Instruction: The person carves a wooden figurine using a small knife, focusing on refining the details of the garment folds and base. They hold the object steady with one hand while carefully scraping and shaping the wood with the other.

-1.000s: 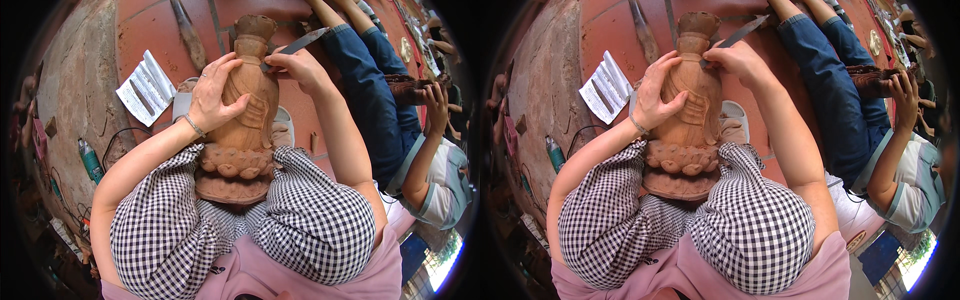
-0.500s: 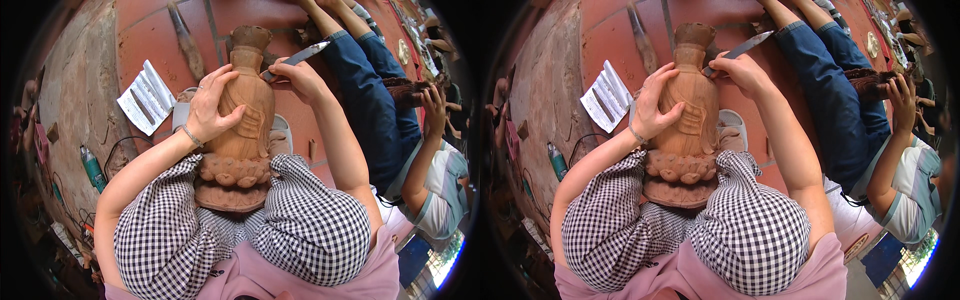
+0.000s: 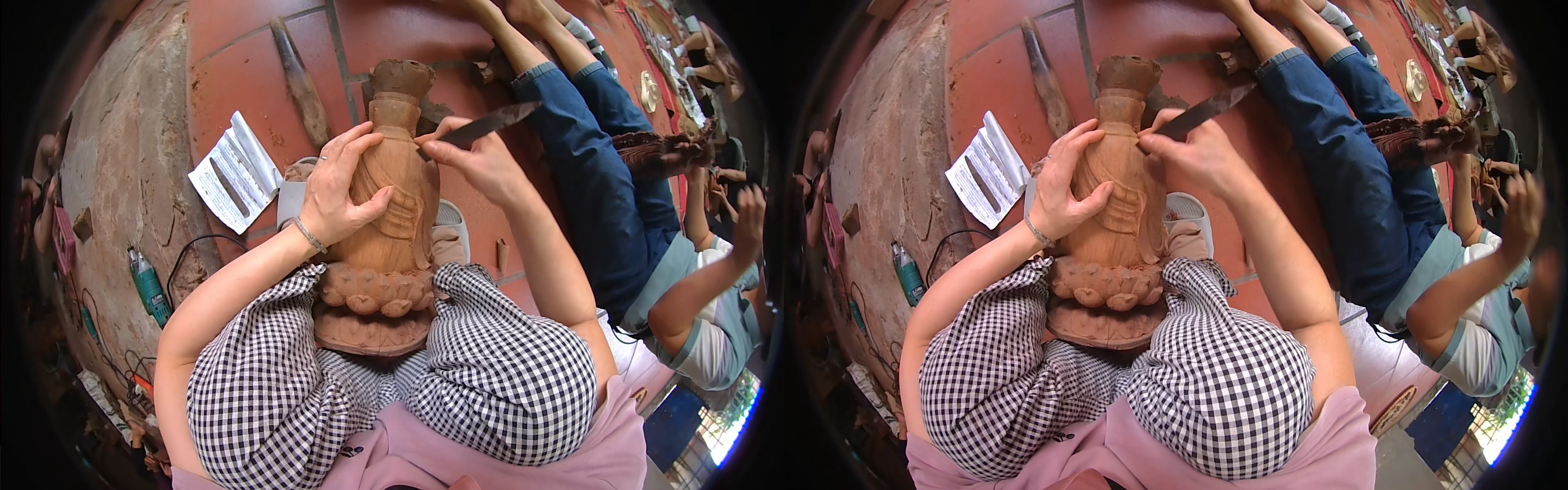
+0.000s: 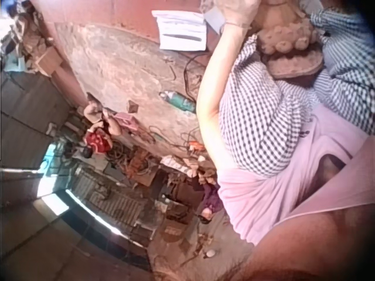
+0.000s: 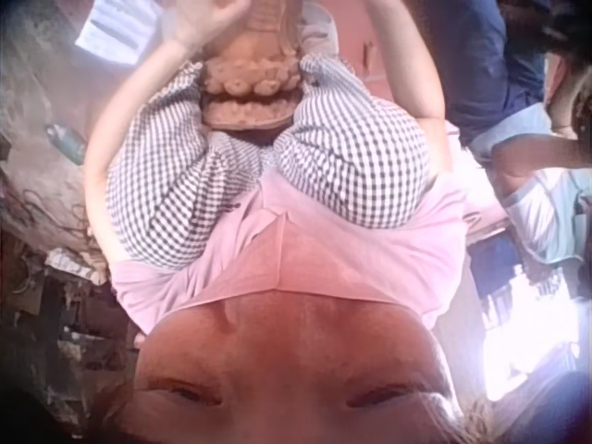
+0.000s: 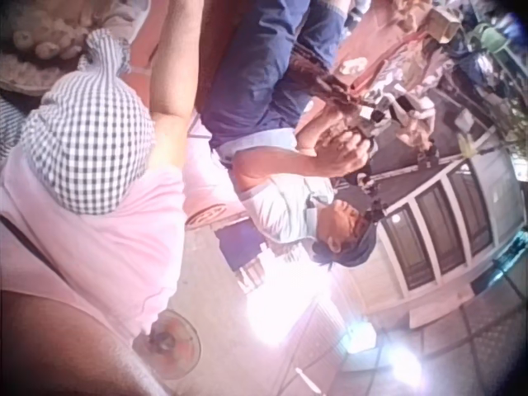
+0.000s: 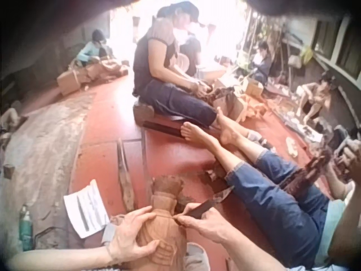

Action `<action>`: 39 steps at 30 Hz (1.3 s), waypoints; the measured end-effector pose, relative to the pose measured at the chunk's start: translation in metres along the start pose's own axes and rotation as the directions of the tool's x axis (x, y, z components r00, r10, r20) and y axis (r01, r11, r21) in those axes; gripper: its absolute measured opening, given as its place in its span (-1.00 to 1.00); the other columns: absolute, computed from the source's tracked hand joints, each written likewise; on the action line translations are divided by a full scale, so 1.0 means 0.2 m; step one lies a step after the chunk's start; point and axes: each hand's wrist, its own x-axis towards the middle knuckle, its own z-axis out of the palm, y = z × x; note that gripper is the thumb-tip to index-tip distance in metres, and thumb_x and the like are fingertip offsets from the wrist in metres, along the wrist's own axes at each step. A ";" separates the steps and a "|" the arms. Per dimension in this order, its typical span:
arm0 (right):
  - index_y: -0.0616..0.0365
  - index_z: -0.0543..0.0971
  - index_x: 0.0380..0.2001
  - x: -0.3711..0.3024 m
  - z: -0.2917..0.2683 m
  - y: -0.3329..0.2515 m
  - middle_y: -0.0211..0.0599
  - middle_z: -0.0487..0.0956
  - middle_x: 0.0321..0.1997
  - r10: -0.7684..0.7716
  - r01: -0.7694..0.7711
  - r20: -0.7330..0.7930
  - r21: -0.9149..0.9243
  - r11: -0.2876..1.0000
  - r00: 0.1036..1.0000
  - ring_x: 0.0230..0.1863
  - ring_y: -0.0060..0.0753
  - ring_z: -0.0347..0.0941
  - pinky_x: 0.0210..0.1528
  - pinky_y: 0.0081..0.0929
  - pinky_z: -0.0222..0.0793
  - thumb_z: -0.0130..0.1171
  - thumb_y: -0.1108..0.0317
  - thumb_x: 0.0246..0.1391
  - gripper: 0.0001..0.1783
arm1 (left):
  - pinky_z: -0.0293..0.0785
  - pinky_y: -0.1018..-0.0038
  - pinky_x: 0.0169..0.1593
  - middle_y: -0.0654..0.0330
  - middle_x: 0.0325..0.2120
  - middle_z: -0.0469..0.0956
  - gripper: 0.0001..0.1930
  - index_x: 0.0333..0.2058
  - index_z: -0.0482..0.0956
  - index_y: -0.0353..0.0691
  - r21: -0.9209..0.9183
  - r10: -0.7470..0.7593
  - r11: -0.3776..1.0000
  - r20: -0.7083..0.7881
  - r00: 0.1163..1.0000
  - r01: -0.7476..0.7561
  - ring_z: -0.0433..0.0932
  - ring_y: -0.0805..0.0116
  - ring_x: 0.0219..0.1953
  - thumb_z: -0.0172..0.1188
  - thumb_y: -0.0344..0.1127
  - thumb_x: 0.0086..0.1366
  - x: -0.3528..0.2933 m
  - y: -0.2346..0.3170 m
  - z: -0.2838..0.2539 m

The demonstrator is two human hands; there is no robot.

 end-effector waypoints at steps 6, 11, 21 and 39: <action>0.30 0.67 -0.25 -0.02 0.06 -0.01 -0.38 0.66 -0.24 -0.012 0.007 -0.108 -0.042 0.999 0.994 -0.15 -0.48 0.58 -0.04 -0.49 0.50 0.38 0.29 0.15 -0.75 | 0.26 0.15 0.36 -0.04 0.30 0.34 -0.30 0.23 0.37 -0.22 -0.025 -0.014 1.000 -0.001 1.000 0.014 0.33 -0.05 0.32 0.36 -0.21 0.11 -0.01 0.03 -0.01; 0.24 0.62 -0.28 -0.01 0.08 0.01 -0.40 0.64 -0.31 0.034 -0.051 -0.187 -0.087 0.995 0.982 -0.24 -0.61 0.55 -0.15 -0.61 0.46 0.33 0.26 0.21 -0.77 | 0.27 0.15 0.36 -0.06 0.28 0.35 -0.30 0.22 0.38 -0.23 -0.024 -0.021 0.999 -0.005 1.000 0.021 0.34 -0.06 0.31 0.37 -0.21 0.10 0.00 0.01 0.00; 0.25 0.57 -0.43 0.03 0.08 0.08 -0.39 0.62 -0.28 0.060 -0.063 -0.263 -0.002 0.998 0.963 -0.22 -0.61 0.55 -0.19 -0.59 0.48 0.29 0.31 0.22 -0.77 | 0.28 0.15 0.35 -0.09 0.28 0.35 -0.30 0.22 0.38 -0.25 -0.045 -0.014 0.999 -0.004 1.000 0.014 0.34 -0.07 0.31 0.37 -0.21 0.10 0.00 0.02 0.00; 0.17 0.66 -0.20 -0.12 0.21 0.07 -0.20 0.66 -0.02 -0.164 0.096 -0.326 -0.213 0.972 0.931 -0.03 -0.13 0.60 0.01 -0.27 0.50 0.26 0.21 0.17 -0.74 | 0.24 0.12 0.37 -0.16 0.28 0.32 -0.31 0.20 0.37 -0.31 -0.030 -0.034 0.999 0.033 0.999 0.035 0.32 -0.12 0.32 0.33 -0.28 0.07 0.03 0.07 -0.02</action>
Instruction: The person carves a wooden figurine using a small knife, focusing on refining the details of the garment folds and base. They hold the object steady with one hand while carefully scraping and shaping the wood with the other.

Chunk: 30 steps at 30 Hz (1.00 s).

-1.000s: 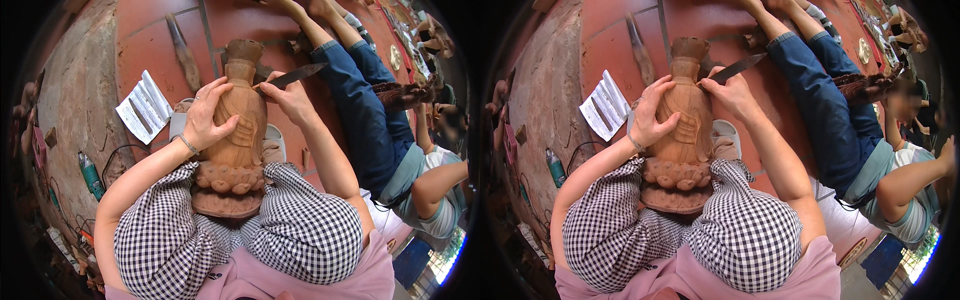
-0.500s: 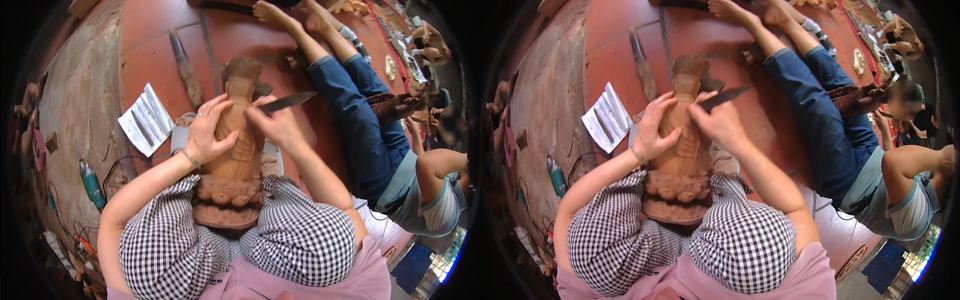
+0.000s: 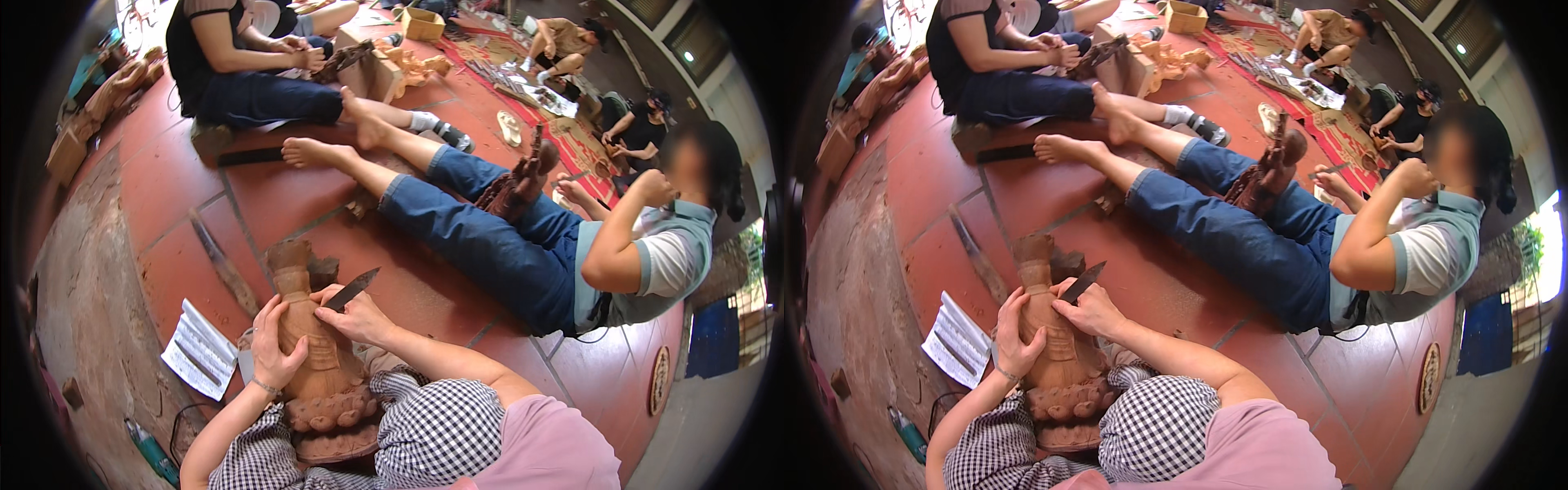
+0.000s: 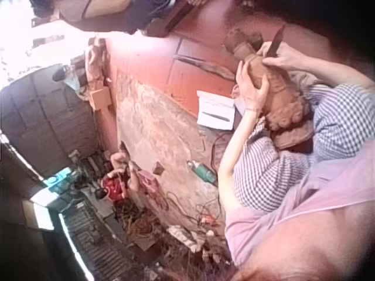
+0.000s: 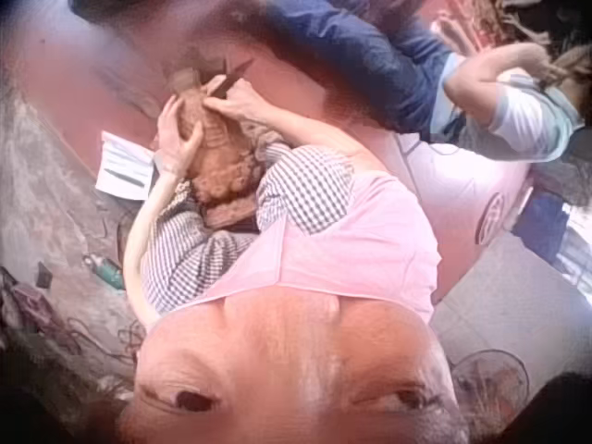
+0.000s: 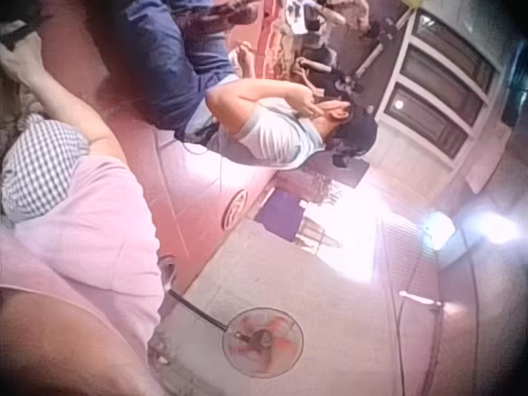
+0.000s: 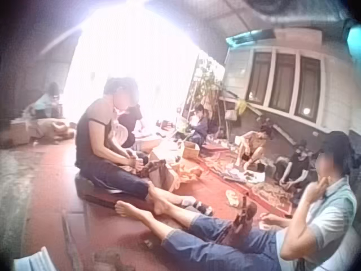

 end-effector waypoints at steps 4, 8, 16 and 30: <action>0.20 0.64 -0.20 -0.04 0.06 0.00 -0.18 0.67 -0.02 -0.095 0.086 -0.069 -0.121 0.989 0.993 -0.05 -0.17 0.61 0.01 -0.33 0.51 0.26 0.27 0.19 -0.78 | 0.24 0.13 0.38 -0.15 0.28 0.33 -0.31 0.21 0.36 -0.31 0.008 0.007 1.000 0.003 1.000 -0.007 0.32 -0.12 0.32 0.31 -0.31 0.08 0.00 0.00 -0.01; 0.23 0.61 -0.28 -0.06 0.05 -0.02 -0.12 0.63 0.11 -0.079 0.075 -0.035 -0.100 0.992 0.996 0.07 -0.12 0.58 0.05 -0.27 0.50 0.28 0.29 0.16 -0.79 | 0.27 0.12 0.35 -0.12 0.26 0.34 -0.30 0.20 0.38 -0.28 -0.014 -0.003 1.000 -0.002 1.000 0.003 0.32 -0.13 0.30 0.35 -0.25 0.05 -0.01 -0.01 0.02; 0.28 0.56 -0.37 -0.08 0.09 0.00 -0.01 0.61 0.14 -0.239 0.230 -0.086 -0.103 0.968 0.967 0.07 -0.01 0.56 0.09 -0.20 0.47 0.24 0.37 0.17 -0.83 | 0.25 0.12 0.37 -0.13 0.28 0.32 -0.30 0.21 0.37 -0.29 0.017 0.006 1.000 0.004 1.000 -0.006 0.31 -0.12 0.31 0.33 -0.26 0.07 -0.01 -0.02 0.00; 0.29 0.65 -0.19 0.00 -0.06 0.04 -0.20 0.67 -0.02 0.031 -0.049 0.120 0.143 0.989 0.992 -0.02 -0.40 0.56 0.05 -0.40 0.47 0.34 0.25 0.16 -0.70 | 0.23 0.12 0.38 -0.14 0.29 0.31 -0.31 0.23 0.35 -0.30 0.008 0.004 1.000 0.020 1.000 -0.004 0.30 -0.11 0.34 0.30 -0.29 0.10 -0.01 -0.01 -0.01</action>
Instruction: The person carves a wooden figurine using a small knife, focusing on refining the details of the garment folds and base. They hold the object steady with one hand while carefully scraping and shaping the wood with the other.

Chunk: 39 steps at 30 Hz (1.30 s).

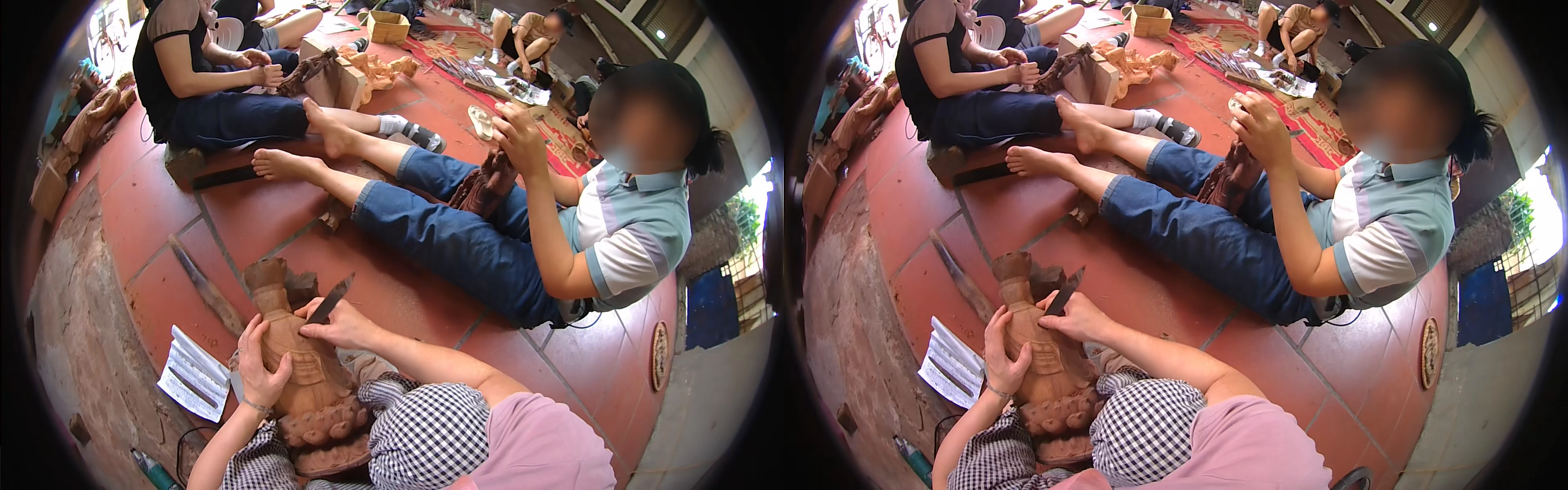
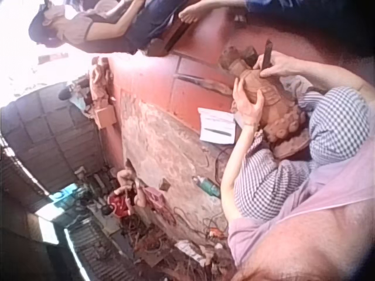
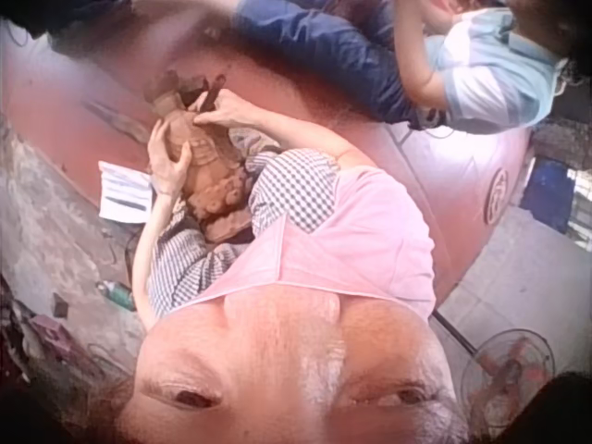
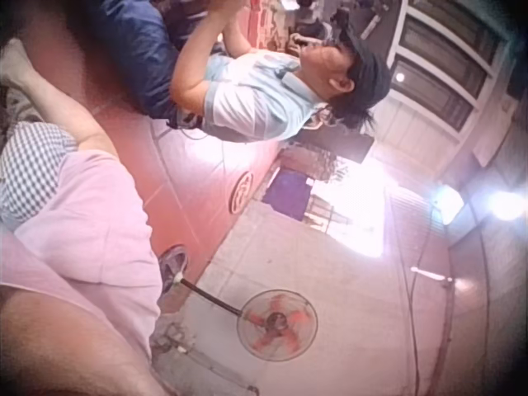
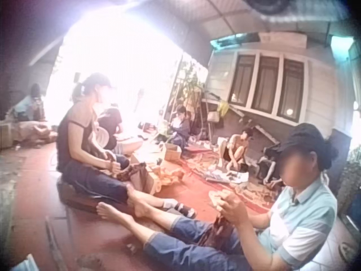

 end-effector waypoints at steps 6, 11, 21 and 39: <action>0.20 0.67 -0.20 0.15 -0.10 0.16 -0.32 0.66 -0.32 0.031 -0.040 0.115 0.071 0.997 0.993 -0.25 -0.47 0.56 -0.15 -0.38 0.48 0.39 0.27 0.11 -0.74 | 0.25 0.12 0.36 -0.13 0.27 0.33 -0.30 0.20 0.37 -0.29 -0.012 -0.001 1.000 -0.011 1.000 0.001 0.31 -0.13 0.30 0.34 -0.24 0.07 0.01 0.01 0.02; 0.25 0.66 -0.14 0.20 -0.15 -0.02 -0.27 0.67 -0.18 0.066 -0.080 0.313 0.033 0.996 0.948 -0.09 -0.42 0.54 0.05 -0.33 0.45 0.44 0.27 0.10 -0.66 | 0.25 0.12 0.36 -0.14 0.26 0.33 -0.31 0.20 0.37 -0.29 -0.015 0.000 1.000 -0.015 1.000 0.000 0.32 -0.13 0.30 0.34 -0.23 0.08 0.01 0.00 0.01; 0.26 0.61 -0.27 0.12 -0.07 -0.09 -0.25 0.68 -0.22 -0.096 0.124 0.165 -0.164 0.979 0.982 -0.17 -0.40 0.58 -0.10 -0.34 0.53 0.43 0.28 0.11 -0.72 | 0.25 0.12 0.36 -0.14 0.26 0.34 -0.31 0.21 0.37 -0.29 -0.003 0.004 1.000 -0.021 1.000 -0.004 0.32 -0.14 0.30 0.33 -0.23 0.09 0.01 -0.01 -0.01; 0.23 0.63 -0.34 0.20 -0.12 0.06 -0.34 0.65 -0.27 0.148 -0.180 0.159 0.214 0.960 0.976 -0.21 -0.51 0.56 -0.15 -0.46 0.49 0.33 0.28 0.18 -0.79 | 0.25 0.12 0.36 -0.15 0.26 0.33 -0.31 0.20 0.38 -0.30 -0.010 0.011 1.000 -0.016 1.000 -0.011 0.32 -0.14 0.30 0.33 -0.23 0.09 0.01 -0.01 0.02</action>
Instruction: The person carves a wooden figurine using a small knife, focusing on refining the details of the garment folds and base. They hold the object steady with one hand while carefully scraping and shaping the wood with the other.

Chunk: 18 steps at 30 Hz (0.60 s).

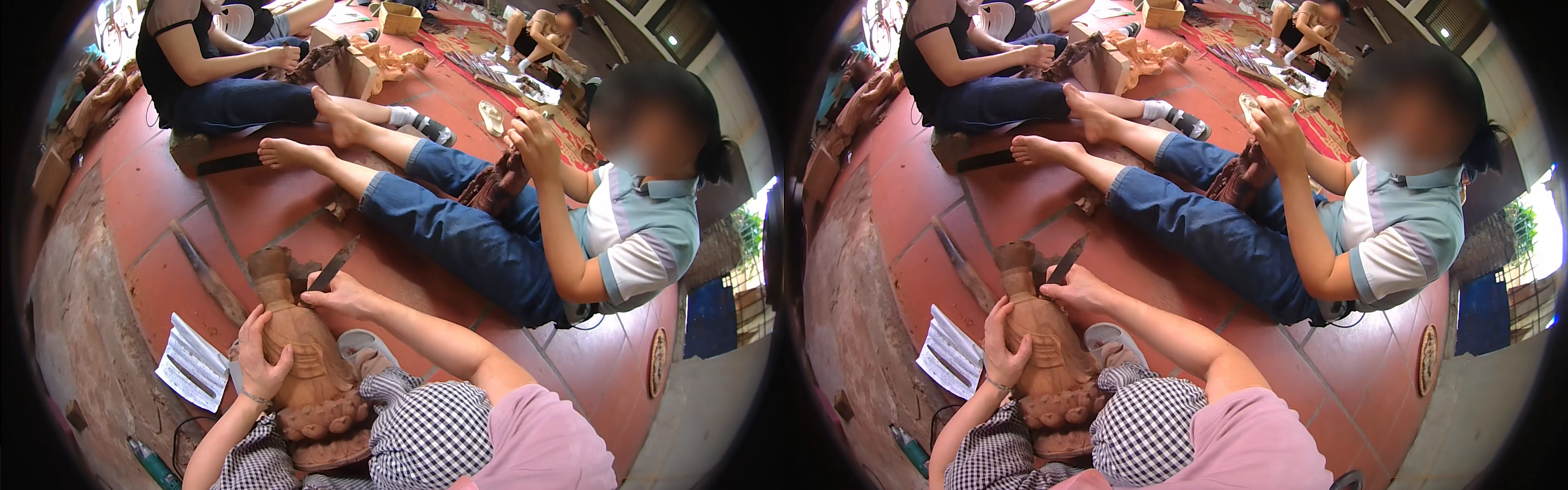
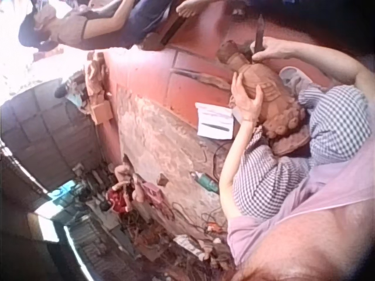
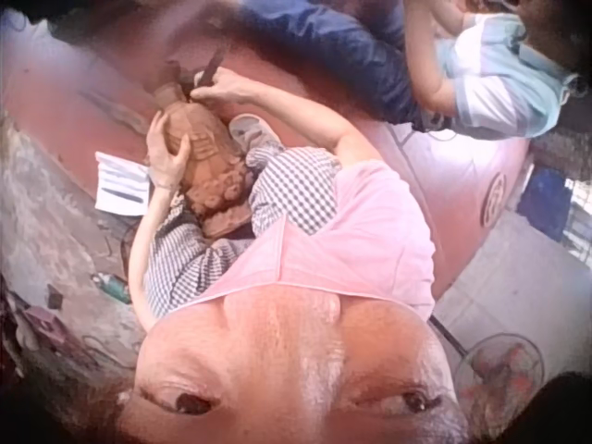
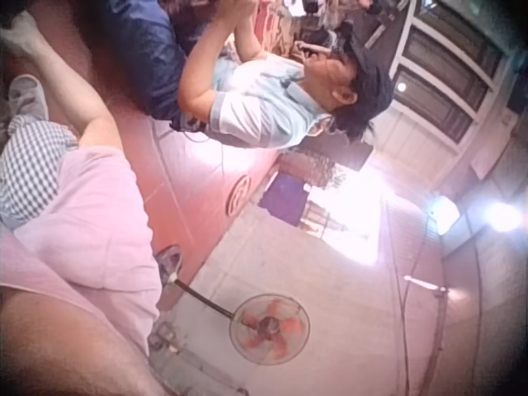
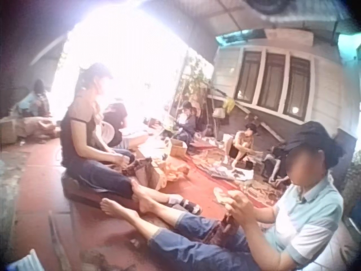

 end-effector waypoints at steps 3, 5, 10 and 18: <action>0.26 0.61 -0.40 -0.04 0.09 -0.03 -0.40 0.61 -0.44 -0.320 0.298 -0.004 -0.354 0.887 0.948 -0.35 -0.59 0.50 -0.35 -0.46 0.44 0.34 0.26 0.14 -0.75 | 0.25 0.12 0.36 -0.15 0.27 0.33 -0.31 0.20 0.38 -0.29 -0.004 -0.016 1.000 0.002 1.000 0.016 0.31 -0.13 0.31 0.34 -0.23 0.08 0.00 0.01 -0.02; 0.24 0.62 -0.41 -0.01 0.06 0.02 -0.41 0.61 -0.45 -0.179 0.172 -0.014 -0.209 0.963 0.984 -0.37 -0.58 0.50 -0.35 -0.47 0.42 0.33 0.27 0.14 -0.77 | 0.24 0.12 0.36 -0.14 0.27 0.33 -0.31 0.20 0.38 -0.29 -0.023 -0.019 1.000 0.005 1.000 0.019 0.31 -0.13 0.31 0.34 -0.24 0.08 0.00 0.01 -0.01; 0.23 0.63 -0.40 0.03 0.02 0.04 -0.39 0.60 -0.38 -0.034 0.040 -0.046 0.135 0.990 0.998 -0.40 -0.55 0.49 -0.39 -0.49 0.39 0.34 0.28 0.14 -0.79 | 0.25 0.12 0.36 -0.14 0.26 0.33 -0.32 0.20 0.38 -0.29 -0.013 -0.014 1.000 0.006 1.000 0.014 0.31 -0.13 0.31 0.33 -0.25 0.08 0.00 0.01 0.00; 0.18 0.54 -0.52 -0.02 0.06 0.00 -0.39 0.54 -0.52 -0.189 0.180 -0.039 -0.160 0.970 0.981 -0.46 -0.54 0.46 -0.40 -0.42 0.38 0.31 0.32 0.14 -0.76 | 0.26 0.12 0.36 -0.15 0.27 0.33 -0.32 0.20 0.39 -0.29 -0.019 -0.017 1.000 0.005 1.000 0.017 0.31 -0.13 0.31 0.34 -0.24 0.08 0.00 0.01 -0.01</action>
